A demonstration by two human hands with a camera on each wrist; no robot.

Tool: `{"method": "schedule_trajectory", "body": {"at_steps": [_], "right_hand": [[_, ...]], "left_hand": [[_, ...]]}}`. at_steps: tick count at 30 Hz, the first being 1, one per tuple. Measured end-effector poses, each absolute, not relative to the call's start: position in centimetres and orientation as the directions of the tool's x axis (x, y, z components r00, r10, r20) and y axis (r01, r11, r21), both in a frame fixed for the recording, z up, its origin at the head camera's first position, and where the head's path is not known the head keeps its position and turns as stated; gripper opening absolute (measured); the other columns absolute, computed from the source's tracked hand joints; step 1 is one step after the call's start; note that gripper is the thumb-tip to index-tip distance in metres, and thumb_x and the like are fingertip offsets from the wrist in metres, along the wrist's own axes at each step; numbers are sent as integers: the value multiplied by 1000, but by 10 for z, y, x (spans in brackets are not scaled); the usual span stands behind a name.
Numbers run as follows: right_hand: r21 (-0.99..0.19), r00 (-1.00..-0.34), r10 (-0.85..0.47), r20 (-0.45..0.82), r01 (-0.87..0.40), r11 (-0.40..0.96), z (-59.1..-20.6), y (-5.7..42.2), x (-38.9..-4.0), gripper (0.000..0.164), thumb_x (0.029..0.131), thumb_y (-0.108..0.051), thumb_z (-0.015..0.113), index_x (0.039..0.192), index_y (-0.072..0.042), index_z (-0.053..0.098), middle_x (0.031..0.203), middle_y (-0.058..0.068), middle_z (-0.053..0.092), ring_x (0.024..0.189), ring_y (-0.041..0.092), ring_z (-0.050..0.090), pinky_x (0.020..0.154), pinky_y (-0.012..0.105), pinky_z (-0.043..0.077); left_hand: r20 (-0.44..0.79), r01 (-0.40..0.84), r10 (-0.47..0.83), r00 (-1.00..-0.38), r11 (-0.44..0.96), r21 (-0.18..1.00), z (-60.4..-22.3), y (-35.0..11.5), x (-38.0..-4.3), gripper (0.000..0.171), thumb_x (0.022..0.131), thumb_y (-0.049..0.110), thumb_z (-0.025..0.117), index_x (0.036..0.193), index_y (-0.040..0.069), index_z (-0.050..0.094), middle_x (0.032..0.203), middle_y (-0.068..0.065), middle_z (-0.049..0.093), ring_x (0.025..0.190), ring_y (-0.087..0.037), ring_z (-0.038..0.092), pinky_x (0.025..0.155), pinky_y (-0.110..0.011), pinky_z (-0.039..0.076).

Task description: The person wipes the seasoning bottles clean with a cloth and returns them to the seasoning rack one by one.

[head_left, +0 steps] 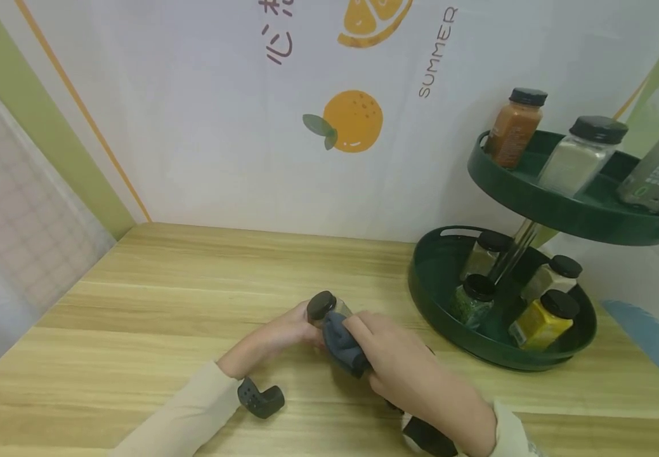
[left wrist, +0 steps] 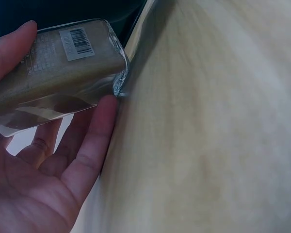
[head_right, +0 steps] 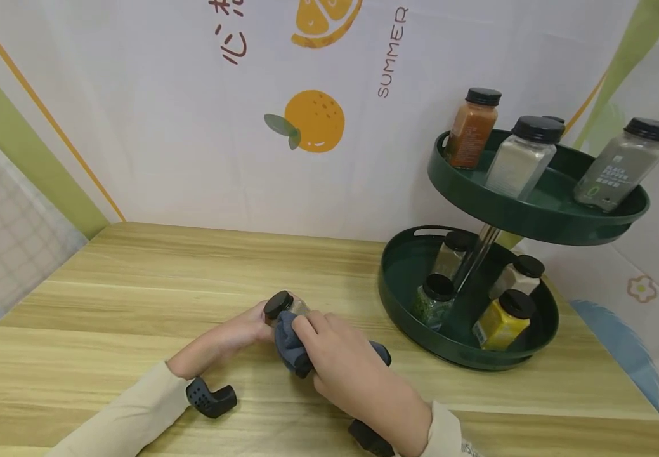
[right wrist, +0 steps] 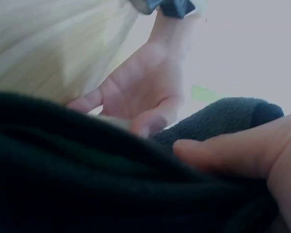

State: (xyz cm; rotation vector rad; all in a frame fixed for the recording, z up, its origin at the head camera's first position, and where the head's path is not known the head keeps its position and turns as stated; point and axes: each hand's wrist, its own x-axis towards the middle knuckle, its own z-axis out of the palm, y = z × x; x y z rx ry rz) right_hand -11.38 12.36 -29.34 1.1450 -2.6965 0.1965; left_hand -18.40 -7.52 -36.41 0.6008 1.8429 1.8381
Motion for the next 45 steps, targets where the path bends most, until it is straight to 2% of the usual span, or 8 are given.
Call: {"method": "schedule_trajectory", "body": {"at_steps": [4, 11, 17, 22, 29, 35, 40, 45], "right_hand": [[-88, -676, -694, 248, -729, 679, -291, 123, -111, 54, 67, 5, 69, 114, -13, 48, 107, 1, 57, 96, 15, 58, 80, 33, 52], [-127, -742, -625, 242, -663, 738, -294, 125, -116, 51, 66, 7, 66, 108, -13, 47, 98, 0, 58, 83, 13, 57, 67, 31, 50], [-133, -792, -578, 197, -606, 784, -295, 128, -120, 46, 65, 9, 64, 101, -12, 46, 88, -2, 53, 73, 12, 50, 60, 29, 44], [-48, -826, -529, 196, -547, 836, -300, 131, -124, 42, 68, 5, 67, 102, -10, 48, 86, 1, 54, 73, 16, 54, 59, 31, 45], [-64, -767, -591, 252, -622, 780, -299, 129, -122, 45, 66, 7, 66, 104, -10, 48, 93, 1, 56, 80, 17, 56, 64, 32, 48], [-102, -691, -652, 313, -707, 700, -294, 126, -115, 52, 67, 8, 66, 112, -12, 49, 102, 1, 59, 88, 13, 58, 73, 32, 51], [-135, -768, -593, 241, -632, 763, -295, 127, -118, 49, 66, 7, 66, 107, -12, 48, 95, -1, 57, 80, 12, 54, 68, 31, 48], [-105, -835, -518, 185, -541, 834, -299, 130, -124, 42, 67, 6, 67, 100, -11, 47, 87, 0, 53, 72, 16, 53, 60, 32, 45]], "left_hand": [[-19, -2, 593, -805, 29, 1000, -363, -75, -184, 56, 67, -1, 67, 120, -4, 50, 100, 5, 65, 100, -17, 57, 92, -36, 44], [-86, -97, 574, -814, 11, 995, -362, -73, -182, 57, 71, -3, 67, 125, -3, 47, 116, -13, 60, 100, -21, 61, 80, -42, 54], [-78, -74, 592, -802, 31, 997, -361, -74, -181, 56, 73, 2, 70, 125, 1, 49, 116, -13, 61, 99, -22, 62, 81, -42, 54], [-79, -36, 623, -778, 80, 996, -361, -76, -180, 50, 78, 11, 70, 124, 7, 50, 110, -9, 63, 97, -20, 63, 83, -39, 53], [-83, -41, 617, -782, 83, 996, -361, -76, -181, 51, 76, 9, 71, 124, 8, 51, 113, -9, 62, 100, -21, 61, 83, -40, 53], [-51, -52, 614, -788, 16, 999, -360, -74, -183, 56, 70, -1, 69, 123, -2, 49, 117, -8, 59, 107, -22, 57, 83, -43, 53], [-60, -31, 630, -774, 56, 998, -359, -75, -182, 49, 73, 4, 71, 118, 5, 52, 110, -3, 62, 102, -19, 59, 83, -40, 53], [-70, -10, 628, -775, 99, 995, -359, -76, -179, 47, 76, 9, 71, 119, 9, 51, 106, -5, 63, 97, -18, 60, 82, -36, 52]]}}
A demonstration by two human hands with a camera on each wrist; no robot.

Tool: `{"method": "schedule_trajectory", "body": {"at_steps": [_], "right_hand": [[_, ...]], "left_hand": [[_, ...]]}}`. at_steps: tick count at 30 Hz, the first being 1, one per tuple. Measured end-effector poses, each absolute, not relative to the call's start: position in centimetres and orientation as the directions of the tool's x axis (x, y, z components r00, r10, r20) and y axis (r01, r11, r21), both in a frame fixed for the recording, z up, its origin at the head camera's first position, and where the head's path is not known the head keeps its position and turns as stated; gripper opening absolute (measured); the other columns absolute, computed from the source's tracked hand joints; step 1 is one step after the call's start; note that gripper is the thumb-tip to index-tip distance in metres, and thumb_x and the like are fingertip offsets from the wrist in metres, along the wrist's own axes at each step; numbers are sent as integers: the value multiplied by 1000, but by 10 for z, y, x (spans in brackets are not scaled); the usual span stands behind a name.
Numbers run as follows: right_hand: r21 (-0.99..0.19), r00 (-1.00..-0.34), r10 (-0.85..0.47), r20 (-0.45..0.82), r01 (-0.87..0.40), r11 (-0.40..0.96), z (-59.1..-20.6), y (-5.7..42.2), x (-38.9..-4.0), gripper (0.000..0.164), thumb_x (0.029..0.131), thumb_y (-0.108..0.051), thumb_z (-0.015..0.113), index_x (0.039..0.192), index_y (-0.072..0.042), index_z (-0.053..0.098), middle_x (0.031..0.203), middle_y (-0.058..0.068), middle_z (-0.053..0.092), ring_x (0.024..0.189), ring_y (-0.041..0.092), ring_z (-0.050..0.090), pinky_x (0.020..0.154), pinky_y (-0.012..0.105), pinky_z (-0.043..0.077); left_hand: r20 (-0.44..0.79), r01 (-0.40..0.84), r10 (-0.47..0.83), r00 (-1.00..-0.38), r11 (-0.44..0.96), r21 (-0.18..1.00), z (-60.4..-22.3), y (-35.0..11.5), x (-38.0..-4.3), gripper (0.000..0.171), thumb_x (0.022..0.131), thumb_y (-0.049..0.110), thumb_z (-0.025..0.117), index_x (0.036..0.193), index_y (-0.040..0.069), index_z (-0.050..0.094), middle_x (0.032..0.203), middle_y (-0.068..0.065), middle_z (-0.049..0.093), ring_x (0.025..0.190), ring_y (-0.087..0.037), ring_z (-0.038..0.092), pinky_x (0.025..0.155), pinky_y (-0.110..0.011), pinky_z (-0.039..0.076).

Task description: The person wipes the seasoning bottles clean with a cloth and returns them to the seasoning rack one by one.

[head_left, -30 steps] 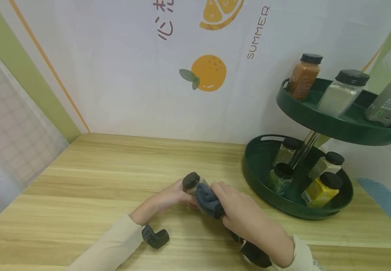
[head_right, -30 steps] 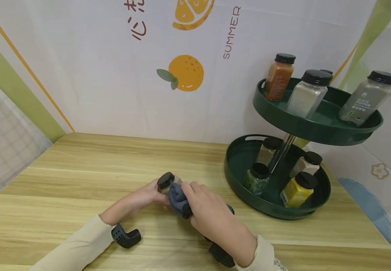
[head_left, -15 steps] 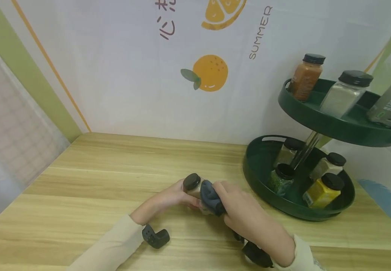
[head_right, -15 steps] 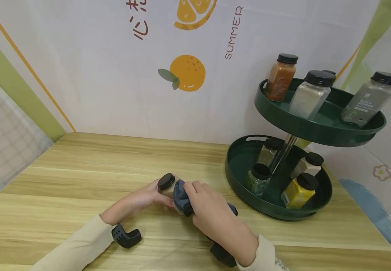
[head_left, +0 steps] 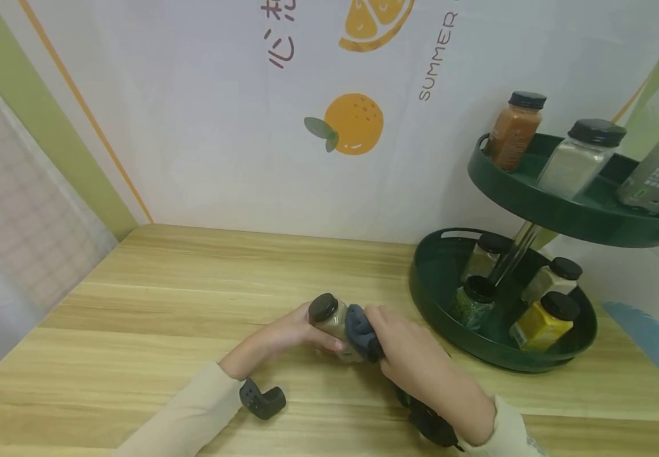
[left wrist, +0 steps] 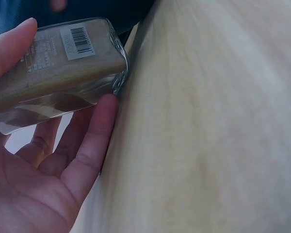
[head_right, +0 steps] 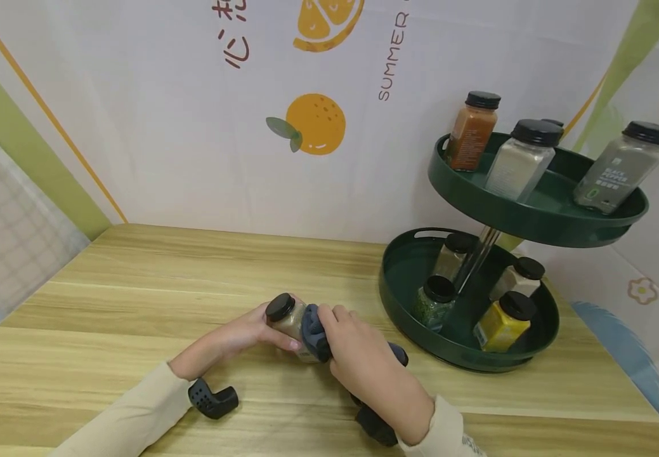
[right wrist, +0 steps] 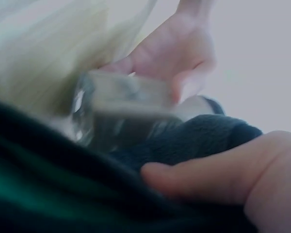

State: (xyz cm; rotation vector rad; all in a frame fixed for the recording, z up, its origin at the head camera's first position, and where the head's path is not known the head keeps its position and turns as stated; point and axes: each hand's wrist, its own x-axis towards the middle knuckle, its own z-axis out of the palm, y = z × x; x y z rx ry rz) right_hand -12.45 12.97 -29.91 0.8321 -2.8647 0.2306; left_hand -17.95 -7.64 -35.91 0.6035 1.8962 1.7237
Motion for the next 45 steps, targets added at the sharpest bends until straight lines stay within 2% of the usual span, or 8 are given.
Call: {"method": "schedule_trajectory", "body": {"at_steps": [8, 11, 17, 21, 25, 33, 42, 45], "right_hand": [[-41, -824, -528, 204, -546, 837, -304, 133, -128, 38, 70, 5, 66, 101, -8, 49, 86, 1, 55, 74, 17, 55, 60, 33, 46], [-69, -791, -561, 244, -591, 804, -301, 130, -124, 41, 68, 7, 66, 102, -9, 49, 89, 0, 55, 78, 16, 55, 65, 32, 47], [-138, -738, -600, 308, -659, 740, -297, 124, -117, 51, 68, 7, 66, 113, -10, 49, 102, 1, 59, 90, 15, 59, 74, 33, 51], [-158, -756, -579, 306, -640, 752, -298, 124, -117, 51, 67, 8, 66, 112, -11, 49, 101, 0, 58, 89, 14, 58, 75, 32, 51], [-182, -797, -538, 276, -592, 785, -301, 126, -123, 47, 67, 10, 66, 105, -10, 49, 93, 0, 57, 80, 14, 56, 68, 32, 49], [-119, -835, -503, 226, -536, 836, -307, 132, -134, 40, 68, 9, 68, 98, -6, 46, 83, 3, 56, 66, 15, 52, 58, 31, 44], [-124, -745, -595, 303, -650, 750, -303, 129, -125, 47, 69, 7, 66, 110, -8, 48, 97, 2, 58, 84, 15, 59, 72, 32, 51], [-126, -745, -593, 305, -649, 750, -303, 128, -124, 46, 69, 7, 66, 108, -7, 47, 95, 1, 57, 81, 14, 58, 70, 31, 50]], "left_hand": [[-88, -18, 612, -786, 120, 993, -361, -76, -179, 52, 77, 13, 72, 123, 10, 49, 111, -5, 63, 101, -18, 58, 85, -35, 49], [-74, -14, 628, -775, 100, 995, -360, -77, -179, 47, 77, 11, 72, 119, 9, 52, 107, -5, 64, 98, -18, 60, 84, -36, 51], [-69, -24, 626, -777, 81, 996, -359, -77, -181, 49, 75, 7, 71, 120, 9, 53, 116, -4, 60, 107, -20, 56, 87, -37, 51], [-70, -22, 625, -777, 84, 996, -359, -77, -182, 49, 75, 7, 70, 121, 7, 52, 115, -5, 61, 104, -20, 58, 87, -36, 51], [-73, -26, 629, -774, 84, 996, -359, -76, -181, 46, 77, 8, 70, 119, 6, 53, 107, -5, 65, 97, -18, 62, 84, -36, 53], [-89, -35, 599, -796, 102, 994, -359, -76, -177, 51, 77, 12, 72, 123, 10, 49, 102, -3, 65, 93, -15, 62, 80, -32, 51], [-85, -63, 618, -782, 57, 996, -360, -77, -180, 54, 74, 6, 69, 125, 5, 49, 111, -7, 63, 99, -19, 62, 85, -39, 53], [-87, -65, 621, -779, 58, 996, -360, -77, -180, 55, 75, 6, 69, 126, 6, 48, 110, -10, 64, 96, -21, 64, 85, -39, 53]]}}
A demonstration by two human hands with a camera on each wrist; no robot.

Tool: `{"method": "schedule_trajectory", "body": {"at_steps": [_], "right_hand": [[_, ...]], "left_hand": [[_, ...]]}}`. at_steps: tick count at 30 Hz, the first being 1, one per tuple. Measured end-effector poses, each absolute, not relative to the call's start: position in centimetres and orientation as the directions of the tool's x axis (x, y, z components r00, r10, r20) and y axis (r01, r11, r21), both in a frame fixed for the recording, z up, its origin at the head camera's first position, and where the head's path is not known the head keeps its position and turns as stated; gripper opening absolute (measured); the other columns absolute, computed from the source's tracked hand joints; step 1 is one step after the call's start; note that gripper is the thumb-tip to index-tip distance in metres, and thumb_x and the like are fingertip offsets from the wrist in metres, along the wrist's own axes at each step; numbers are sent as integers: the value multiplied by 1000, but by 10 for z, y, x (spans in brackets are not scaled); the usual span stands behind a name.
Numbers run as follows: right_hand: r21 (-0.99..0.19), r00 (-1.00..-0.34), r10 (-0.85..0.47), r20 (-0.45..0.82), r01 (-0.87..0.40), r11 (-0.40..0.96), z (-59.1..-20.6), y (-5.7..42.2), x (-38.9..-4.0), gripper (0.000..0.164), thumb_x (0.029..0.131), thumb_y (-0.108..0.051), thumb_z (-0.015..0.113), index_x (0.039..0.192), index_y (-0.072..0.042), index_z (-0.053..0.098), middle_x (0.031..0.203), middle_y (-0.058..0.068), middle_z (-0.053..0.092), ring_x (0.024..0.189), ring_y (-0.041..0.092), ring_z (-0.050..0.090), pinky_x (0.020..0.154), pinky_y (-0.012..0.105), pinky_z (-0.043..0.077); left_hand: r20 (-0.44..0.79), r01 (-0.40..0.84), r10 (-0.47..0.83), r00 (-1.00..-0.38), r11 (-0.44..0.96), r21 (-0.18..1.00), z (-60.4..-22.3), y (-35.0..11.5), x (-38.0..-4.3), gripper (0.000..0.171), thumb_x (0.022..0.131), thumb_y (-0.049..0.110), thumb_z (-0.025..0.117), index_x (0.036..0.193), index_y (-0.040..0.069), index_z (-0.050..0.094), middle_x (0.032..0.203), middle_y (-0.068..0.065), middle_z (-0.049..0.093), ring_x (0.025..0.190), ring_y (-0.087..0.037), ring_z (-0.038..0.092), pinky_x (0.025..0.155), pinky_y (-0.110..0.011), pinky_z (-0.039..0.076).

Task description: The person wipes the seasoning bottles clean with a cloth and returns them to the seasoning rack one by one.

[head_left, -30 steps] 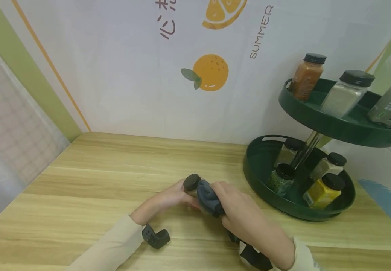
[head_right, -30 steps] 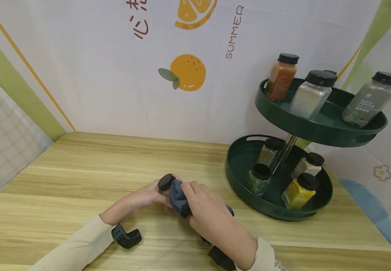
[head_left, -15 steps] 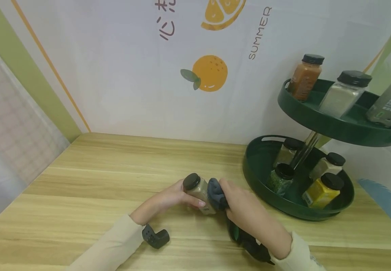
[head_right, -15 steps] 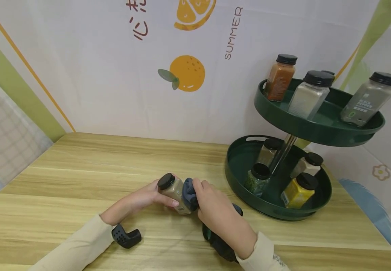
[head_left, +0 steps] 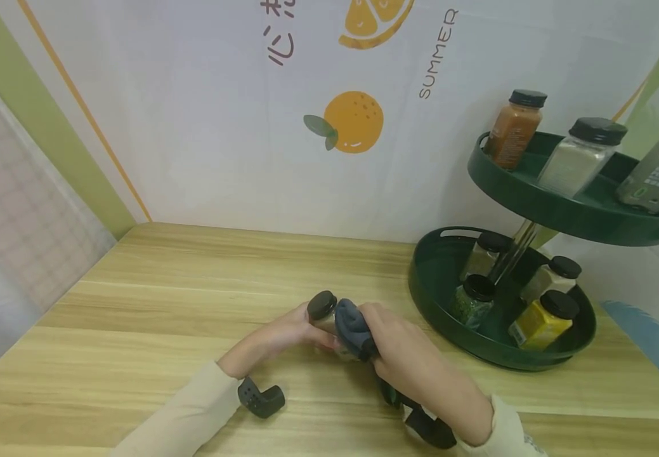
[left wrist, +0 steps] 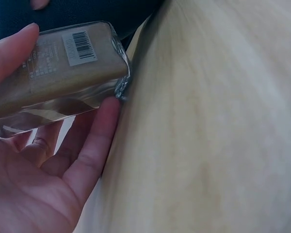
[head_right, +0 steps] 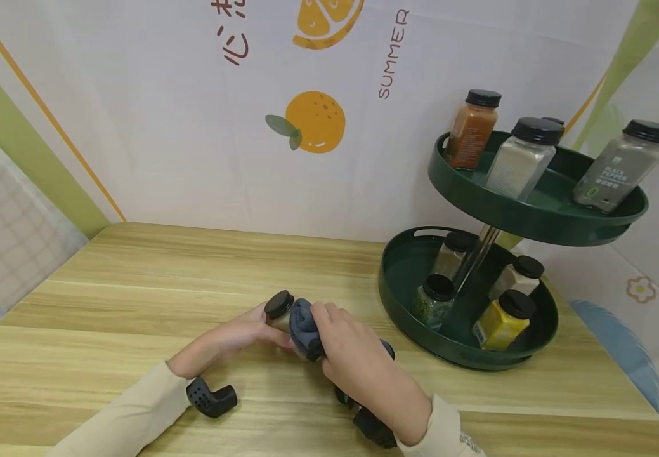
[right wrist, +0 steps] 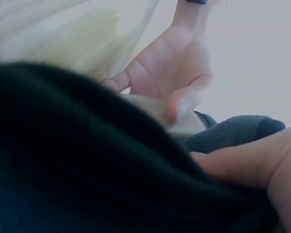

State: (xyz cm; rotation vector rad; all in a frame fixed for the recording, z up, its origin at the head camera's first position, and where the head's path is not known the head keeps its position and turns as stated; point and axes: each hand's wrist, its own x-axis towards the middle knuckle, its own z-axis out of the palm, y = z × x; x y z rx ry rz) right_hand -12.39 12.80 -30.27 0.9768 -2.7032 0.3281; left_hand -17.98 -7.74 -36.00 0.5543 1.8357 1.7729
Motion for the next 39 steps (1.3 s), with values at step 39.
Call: {"method": "schedule_trajectory", "body": {"at_steps": [39], "right_hand": [[-145, -885, -440, 149, -460, 876, -300, 135, -131, 39, 68, 6, 65, 99, -9, 48, 85, 2, 56, 66, 18, 54, 52, 33, 41]], "left_hand": [[-88, -163, 592, -801, -75, 984, -361, -70, -180, 71, 83, 14, 57, 145, 6, 23, 146, -17, 34, 129, -31, 42, 107, -46, 33]]}}
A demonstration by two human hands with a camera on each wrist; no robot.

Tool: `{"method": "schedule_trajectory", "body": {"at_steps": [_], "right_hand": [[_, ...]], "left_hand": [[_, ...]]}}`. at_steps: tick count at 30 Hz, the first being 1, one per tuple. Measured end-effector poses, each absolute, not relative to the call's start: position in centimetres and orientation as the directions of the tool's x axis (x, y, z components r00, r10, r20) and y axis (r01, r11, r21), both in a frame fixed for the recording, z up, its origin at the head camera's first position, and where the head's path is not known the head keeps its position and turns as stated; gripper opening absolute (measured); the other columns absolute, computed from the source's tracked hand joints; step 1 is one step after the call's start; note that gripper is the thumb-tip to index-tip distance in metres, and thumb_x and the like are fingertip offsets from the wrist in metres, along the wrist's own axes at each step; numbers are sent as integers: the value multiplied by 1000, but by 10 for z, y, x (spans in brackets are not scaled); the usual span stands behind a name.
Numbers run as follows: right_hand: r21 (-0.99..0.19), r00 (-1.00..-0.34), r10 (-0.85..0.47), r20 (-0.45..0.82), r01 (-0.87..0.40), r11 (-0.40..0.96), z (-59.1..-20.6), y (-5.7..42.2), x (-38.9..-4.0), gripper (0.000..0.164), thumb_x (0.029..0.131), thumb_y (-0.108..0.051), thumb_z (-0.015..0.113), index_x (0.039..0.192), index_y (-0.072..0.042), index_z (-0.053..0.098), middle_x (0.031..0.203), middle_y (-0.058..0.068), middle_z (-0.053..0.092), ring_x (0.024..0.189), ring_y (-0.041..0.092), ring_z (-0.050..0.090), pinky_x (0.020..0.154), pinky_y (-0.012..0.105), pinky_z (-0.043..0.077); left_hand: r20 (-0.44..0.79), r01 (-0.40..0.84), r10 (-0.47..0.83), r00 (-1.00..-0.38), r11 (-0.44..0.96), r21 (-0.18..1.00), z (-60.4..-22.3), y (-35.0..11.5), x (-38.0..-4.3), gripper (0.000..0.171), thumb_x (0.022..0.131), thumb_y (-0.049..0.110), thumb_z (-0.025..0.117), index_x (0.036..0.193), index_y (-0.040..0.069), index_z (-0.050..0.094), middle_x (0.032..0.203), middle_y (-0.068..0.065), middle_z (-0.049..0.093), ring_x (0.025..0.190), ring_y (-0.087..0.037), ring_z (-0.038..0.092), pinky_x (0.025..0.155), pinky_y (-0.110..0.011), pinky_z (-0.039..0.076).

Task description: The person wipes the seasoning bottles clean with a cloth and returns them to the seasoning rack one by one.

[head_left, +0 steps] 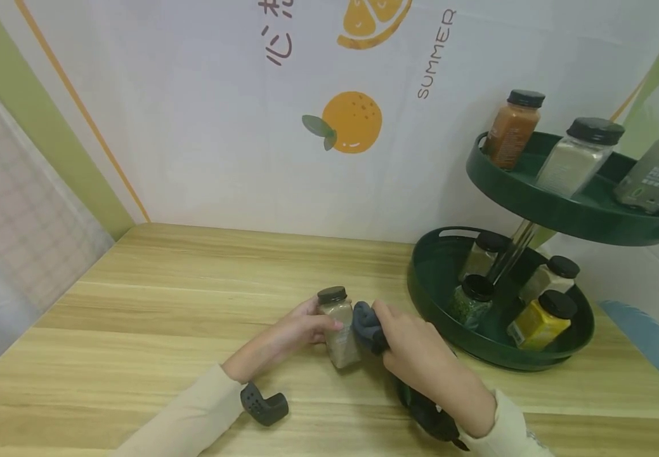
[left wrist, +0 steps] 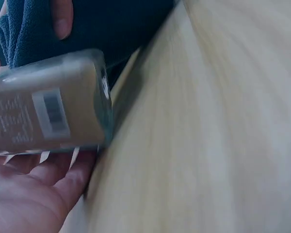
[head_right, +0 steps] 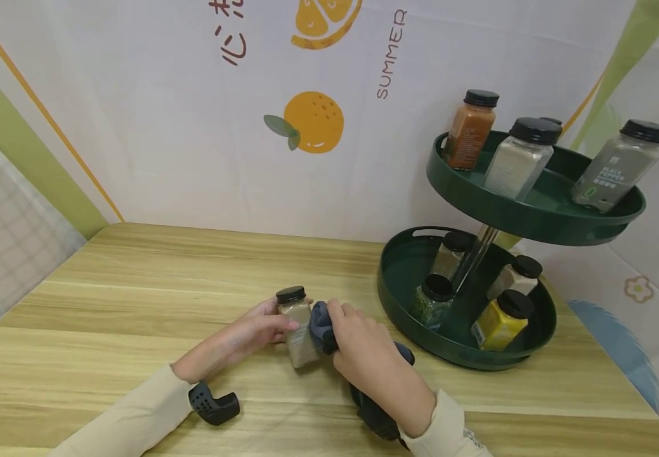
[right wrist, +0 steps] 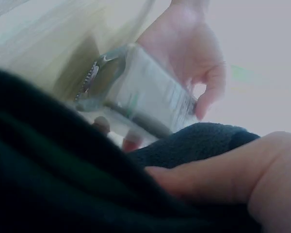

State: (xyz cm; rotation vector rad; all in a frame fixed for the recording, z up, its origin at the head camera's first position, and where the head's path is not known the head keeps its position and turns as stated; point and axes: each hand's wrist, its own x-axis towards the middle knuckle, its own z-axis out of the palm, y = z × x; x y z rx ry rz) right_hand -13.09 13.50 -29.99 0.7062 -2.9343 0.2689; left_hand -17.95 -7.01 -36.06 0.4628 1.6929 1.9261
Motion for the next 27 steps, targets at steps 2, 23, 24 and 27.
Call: {"method": "schedule_trajectory", "body": {"at_steps": [2, 23, 24, 27], "right_hand": [[-147, -883, -439, 166, -463, 874, -300, 135, -131, 40, 68, 6, 66, 100, -9, 48, 87, 2, 58, 69, 18, 56, 53, 33, 43], [-174, -756, -574, 314, -640, 748, -298, 127, -119, 46, 72, 3, 68, 112, -12, 50, 98, -1, 61, 85, 12, 60, 71, 31, 51], [-172, -747, -580, 323, -650, 741, -299, 126, -120, 47, 72, 2, 69, 113, -12, 50, 100, -1, 62, 88, 12, 61, 73, 31, 52], [-160, -724, -593, 352, -671, 724, -300, 126, -120, 50, 72, 3, 70, 115, -12, 50, 103, 0, 62, 92, 13, 62, 76, 32, 53]], "left_hand": [[-71, -166, 607, -791, -101, 981, -359, -70, -179, 70, 82, 10, 56, 145, 6, 26, 148, -14, 32, 130, -28, 39, 108, -45, 32], [-33, -151, 627, -778, -136, 979, -367, -73, -181, 54, 64, -6, 54, 114, 13, 50, 100, 10, 59, 104, -13, 50, 102, -36, 30], [-23, -151, 639, -769, -146, 978, -368, -73, -181, 48, 66, -6, 54, 109, 15, 52, 98, 10, 58, 101, -13, 49, 100, -35, 32], [-8, -157, 671, -741, -163, 974, -370, -72, -181, 38, 71, -6, 54, 100, 18, 52, 94, 8, 53, 96, -14, 45, 96, -32, 33]]}}
